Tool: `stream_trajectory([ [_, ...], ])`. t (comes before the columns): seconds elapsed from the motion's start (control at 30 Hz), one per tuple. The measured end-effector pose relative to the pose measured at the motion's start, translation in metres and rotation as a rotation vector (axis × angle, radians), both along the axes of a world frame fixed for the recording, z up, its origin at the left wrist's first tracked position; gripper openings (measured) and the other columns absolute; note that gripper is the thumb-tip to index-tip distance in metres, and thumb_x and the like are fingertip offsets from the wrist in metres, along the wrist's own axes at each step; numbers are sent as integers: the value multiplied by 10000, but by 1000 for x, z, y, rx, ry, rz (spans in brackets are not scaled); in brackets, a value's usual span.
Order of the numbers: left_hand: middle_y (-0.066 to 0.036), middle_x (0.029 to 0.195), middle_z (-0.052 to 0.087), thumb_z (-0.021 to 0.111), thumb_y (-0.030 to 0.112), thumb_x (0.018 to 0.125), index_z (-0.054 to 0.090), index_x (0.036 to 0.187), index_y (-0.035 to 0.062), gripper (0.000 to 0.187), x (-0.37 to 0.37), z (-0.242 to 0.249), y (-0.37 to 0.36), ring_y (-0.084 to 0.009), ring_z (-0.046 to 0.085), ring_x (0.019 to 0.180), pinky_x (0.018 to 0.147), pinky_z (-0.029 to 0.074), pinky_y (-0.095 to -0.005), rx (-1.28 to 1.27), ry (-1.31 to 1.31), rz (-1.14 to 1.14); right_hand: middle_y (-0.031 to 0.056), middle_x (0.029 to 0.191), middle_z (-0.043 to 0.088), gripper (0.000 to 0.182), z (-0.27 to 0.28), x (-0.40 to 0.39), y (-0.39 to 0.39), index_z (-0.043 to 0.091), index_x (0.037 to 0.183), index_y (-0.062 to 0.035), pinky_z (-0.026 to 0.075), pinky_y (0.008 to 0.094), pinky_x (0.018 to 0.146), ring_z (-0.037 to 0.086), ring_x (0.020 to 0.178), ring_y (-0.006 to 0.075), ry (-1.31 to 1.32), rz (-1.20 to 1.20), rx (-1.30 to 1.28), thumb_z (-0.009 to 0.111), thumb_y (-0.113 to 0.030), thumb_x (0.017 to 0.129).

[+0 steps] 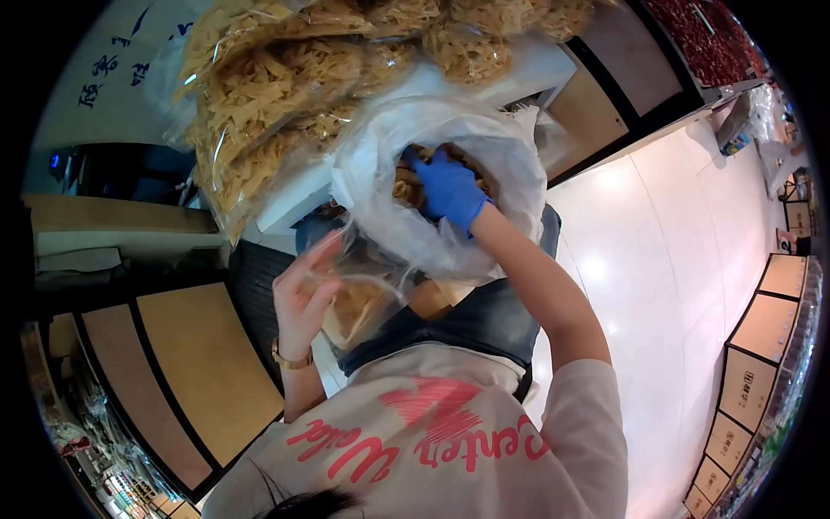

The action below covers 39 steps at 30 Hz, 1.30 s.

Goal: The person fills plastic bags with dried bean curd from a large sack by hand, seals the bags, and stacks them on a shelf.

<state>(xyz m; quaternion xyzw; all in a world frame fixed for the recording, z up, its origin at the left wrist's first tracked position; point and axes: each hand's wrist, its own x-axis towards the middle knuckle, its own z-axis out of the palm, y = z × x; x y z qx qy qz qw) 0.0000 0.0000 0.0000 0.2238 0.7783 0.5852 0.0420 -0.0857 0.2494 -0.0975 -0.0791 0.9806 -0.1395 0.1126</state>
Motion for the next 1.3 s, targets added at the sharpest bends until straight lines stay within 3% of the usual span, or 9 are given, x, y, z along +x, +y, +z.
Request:
stream_trajectory([
  [0.07, -152, 1143, 619, 721, 119, 750, 585, 1186, 27, 466, -4, 6, 15, -276, 586, 1079, 946, 430, -341, -32, -103, 23, 248, 1239, 442, 647, 6, 5, 9, 384, 1311, -184, 491, 413, 829, 570, 981, 404, -161, -124, -29, 678, -256, 739],
  [0.2, -167, 1112, 624, 733, 157, 744, 589, 1163, 13, 466, -20, -22, 41, -276, 609, 1016, 873, 458, -336, -67, 154, 41, 238, 1142, 515, 542, -11, -9, 39, 462, 1245, -154, 492, 418, 795, 597, 900, 372, 100, -145, -91, 650, -179, 737],
  [0.37, -161, 1136, 615, 701, 119, 763, 575, 1170, -2, 443, -14, -16, 43, -264, 589, 1053, 897, 443, -328, -129, 104, 33, 132, 979, 619, 297, -16, 16, 58, 582, 1010, -95, 485, 345, 773, 614, 857, 287, 174, -163, -618, 656, -73, 724],
  [0.57, -152, 1156, 608, 666, 79, 790, 555, 1185, -24, 422, -10, -13, 45, -224, 572, 1096, 936, 420, -312, -216, 52, 35, 31, 944, 624, 259, 32, 40, 57, 586, 976, -76, 467, 260, 813, 574, 885, 115, 251, -263, -929, 672, -5, 742],
  [0.83, -151, 1157, 607, 660, 78, 808, 548, 1190, -31, 413, -10, -22, 51, -213, 569, 1096, 941, 414, -304, -196, 43, 65, -2, 999, 587, 264, 73, 47, 65, 591, 975, -70, 460, 247, 851, 553, 958, 96, 302, -257, -1200, 701, -9, 743],
  [0.9, -171, 1122, 612, 713, 227, 779, 574, 1183, 29, 471, -12, -29, 52, -306, 590, 1022, 870, 454, -353, -160, 97, 98, -1, 1013, 584, 271, 87, 52, 64, 588, 986, -68, 450, 239, 867, 545, 973, 90, 234, -312, -1345, 699, -4, 747],
  [1.03, -175, 1132, 606, 710, 233, 782, 571, 1181, 21, 473, -13, -24, 55, -307, 587, 1027, 869, 454, -351, -146, 68, 98, -4, 1040, 587, 291, 112, 63, 53, 588, 1032, -71, 446, 249, 886, 542, 988, 93, 51, -230, -1309, 683, -1, 766],
  [1.1, -164, 1175, 595, 656, 69, 808, 539, 1197, -35, 420, -12, -19, 56, -226, 566, 1100, 938, 417, -306, -141, 22, 70, 20, 1052, 582, 328, 112, 63, 49, 593, 1069, -63, 429, 277, 914, 545, 1015, 131, -143, 38, -1145, 698, -28, 760],
  [1.3, -159, 1191, 588, 657, 93, 792, 526, 1224, -22, 466, -8, -14, 55, -239, 551, 1126, 953, 405, -321, -179, 31, 12, 91, 1258, 550, 416, 112, 62, 27, 523, 1276, -131, 389, 318, 967, 528, 1127, 243, -354, 432, -783, 605, -179, 870],
])
